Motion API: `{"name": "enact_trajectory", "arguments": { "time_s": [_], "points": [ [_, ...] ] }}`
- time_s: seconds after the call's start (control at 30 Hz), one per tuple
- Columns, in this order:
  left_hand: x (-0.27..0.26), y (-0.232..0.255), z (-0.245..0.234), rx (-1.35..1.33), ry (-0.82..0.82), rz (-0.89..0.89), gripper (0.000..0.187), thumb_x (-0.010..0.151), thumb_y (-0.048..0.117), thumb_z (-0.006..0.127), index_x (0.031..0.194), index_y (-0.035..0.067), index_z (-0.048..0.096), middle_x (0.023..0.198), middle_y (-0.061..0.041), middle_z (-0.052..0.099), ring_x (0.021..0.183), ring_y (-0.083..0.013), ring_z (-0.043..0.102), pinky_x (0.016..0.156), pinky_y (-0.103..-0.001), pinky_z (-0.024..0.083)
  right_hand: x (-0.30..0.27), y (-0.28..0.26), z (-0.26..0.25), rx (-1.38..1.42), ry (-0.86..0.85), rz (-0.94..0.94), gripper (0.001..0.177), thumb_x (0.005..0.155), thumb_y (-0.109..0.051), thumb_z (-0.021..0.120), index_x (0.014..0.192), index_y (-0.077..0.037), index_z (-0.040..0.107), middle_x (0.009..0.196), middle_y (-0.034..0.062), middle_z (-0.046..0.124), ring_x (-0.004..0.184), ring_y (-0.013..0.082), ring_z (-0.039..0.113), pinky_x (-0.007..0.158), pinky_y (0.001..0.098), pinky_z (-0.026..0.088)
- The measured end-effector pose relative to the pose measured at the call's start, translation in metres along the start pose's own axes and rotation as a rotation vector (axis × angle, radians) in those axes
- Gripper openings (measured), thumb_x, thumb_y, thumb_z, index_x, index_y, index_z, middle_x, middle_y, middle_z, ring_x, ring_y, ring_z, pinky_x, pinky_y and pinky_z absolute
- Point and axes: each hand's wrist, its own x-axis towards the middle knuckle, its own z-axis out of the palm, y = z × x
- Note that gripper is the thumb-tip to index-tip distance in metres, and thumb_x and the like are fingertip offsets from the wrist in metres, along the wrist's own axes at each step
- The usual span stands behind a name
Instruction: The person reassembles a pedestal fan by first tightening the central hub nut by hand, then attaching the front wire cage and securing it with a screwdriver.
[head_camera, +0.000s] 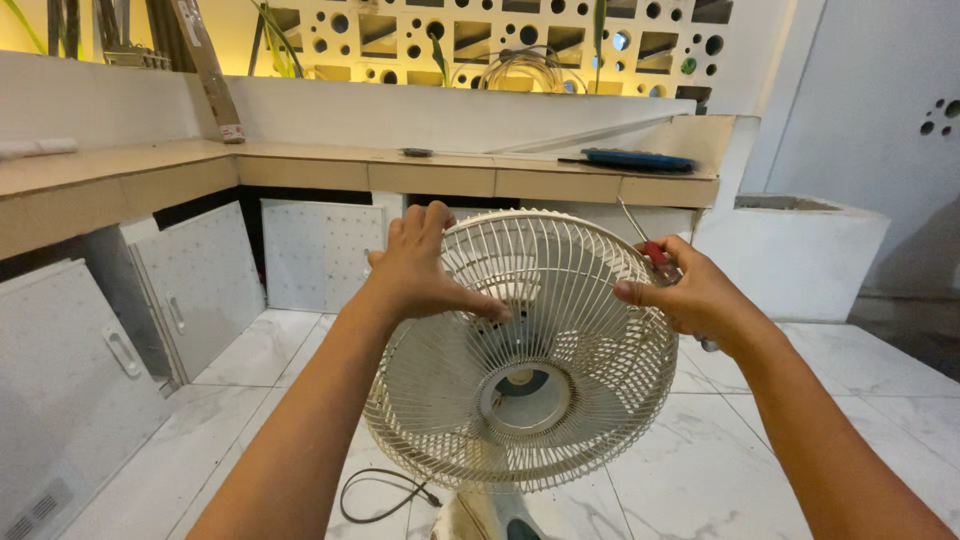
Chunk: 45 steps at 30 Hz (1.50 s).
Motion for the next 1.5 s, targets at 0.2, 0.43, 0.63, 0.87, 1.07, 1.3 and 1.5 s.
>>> {"name": "enact_trajectory", "arguments": {
  "time_s": [0.2, 0.43, 0.63, 0.87, 1.07, 1.3, 1.5],
  "points": [
    [-0.005, 0.002, 0.0, 0.012, 0.065, 0.022, 0.124, 0.029, 0.074, 0.091, 0.131, 0.018, 0.049, 0.132, -0.005, 0.05, 0.127, -0.0287, 0.046, 0.093, -0.055, 0.034, 0.003, 0.011, 0.002, -0.038, 0.064, -0.107, 0.084, 0.062, -0.053, 0.086, 0.131, -0.011, 0.063, 0.117, 0.0119, 0.071, 0.102, 0.0248, 0.069, 0.074, 0.038, 0.056],
    [-0.015, 0.014, 0.0, 0.032, 0.104, -0.004, 0.124, 0.029, 0.081, 0.089, 0.128, 0.016, 0.049, 0.124, -0.008, 0.051, 0.123, -0.0287, 0.048, 0.094, -0.054, 0.034, 0.0, -0.012, 0.004, -0.197, 0.019, -0.038, 0.089, 0.052, -0.057, 0.086, 0.127, -0.012, 0.071, 0.117, 0.0133, 0.077, 0.108, 0.0281, 0.073, 0.09, 0.0418, 0.056],
    [-0.011, 0.015, 0.011, 0.004, 0.144, 0.05, 0.13, 0.033, 0.083, 0.087, 0.134, 0.013, 0.045, 0.127, -0.012, 0.048, 0.125, -0.0338, 0.046, 0.096, -0.056, 0.035, 0.006, -0.074, 0.035, -0.496, 0.029, -0.323, 0.116, 0.041, -0.065, 0.095, 0.141, -0.021, 0.057, 0.128, 0.0058, 0.066, 0.116, 0.0235, 0.066, 0.1, 0.0386, 0.053],
    [-0.01, -0.039, 0.005, -0.586, -0.001, 0.03, 0.133, 0.035, 0.064, 0.093, 0.143, 0.002, 0.046, 0.135, -0.022, 0.057, 0.125, -0.0328, 0.061, 0.105, -0.044, 0.051, 0.0, -0.101, 0.044, -0.635, 0.036, -0.344, 0.115, 0.044, -0.063, 0.094, 0.143, -0.019, 0.055, 0.136, 0.0078, 0.059, 0.122, 0.0267, 0.062, 0.1, 0.0413, 0.052],
    [-0.018, -0.043, 0.013, -0.595, 0.062, -0.041, 0.131, 0.035, 0.064, 0.092, 0.141, -0.002, 0.051, 0.136, -0.023, 0.059, 0.123, -0.0318, 0.063, 0.104, -0.043, 0.052, 0.0, -0.106, 0.043, -0.716, 0.012, -0.335, 0.117, 0.044, -0.065, 0.094, 0.144, -0.019, 0.053, 0.138, 0.0072, 0.056, 0.123, 0.0279, 0.061, 0.1, 0.042, 0.053],
    [-0.019, -0.033, 0.021, -0.331, 0.121, -0.084, 0.121, 0.032, 0.076, 0.086, 0.128, 0.004, 0.067, 0.131, -0.015, 0.058, 0.127, -0.0332, 0.055, 0.108, -0.044, 0.046, -0.006, -0.106, 0.043, -0.731, 0.021, -0.234, 0.112, 0.046, -0.063, 0.092, 0.145, -0.028, 0.053, 0.134, 0.0026, 0.058, 0.12, 0.0245, 0.065, 0.097, 0.0426, 0.055],
    [-0.021, -0.059, 0.033, -0.562, 0.099, 0.02, 0.133, 0.038, 0.065, 0.093, 0.147, 0.003, 0.049, 0.144, -0.019, 0.051, 0.132, -0.034, 0.053, 0.109, -0.046, 0.046, -0.001, -0.102, 0.046, -0.772, 0.017, -0.197, 0.111, 0.048, -0.067, 0.089, 0.146, -0.031, 0.052, 0.135, 0.0009, 0.058, 0.116, 0.0234, 0.068, 0.095, 0.0438, 0.058]
  ]
}}
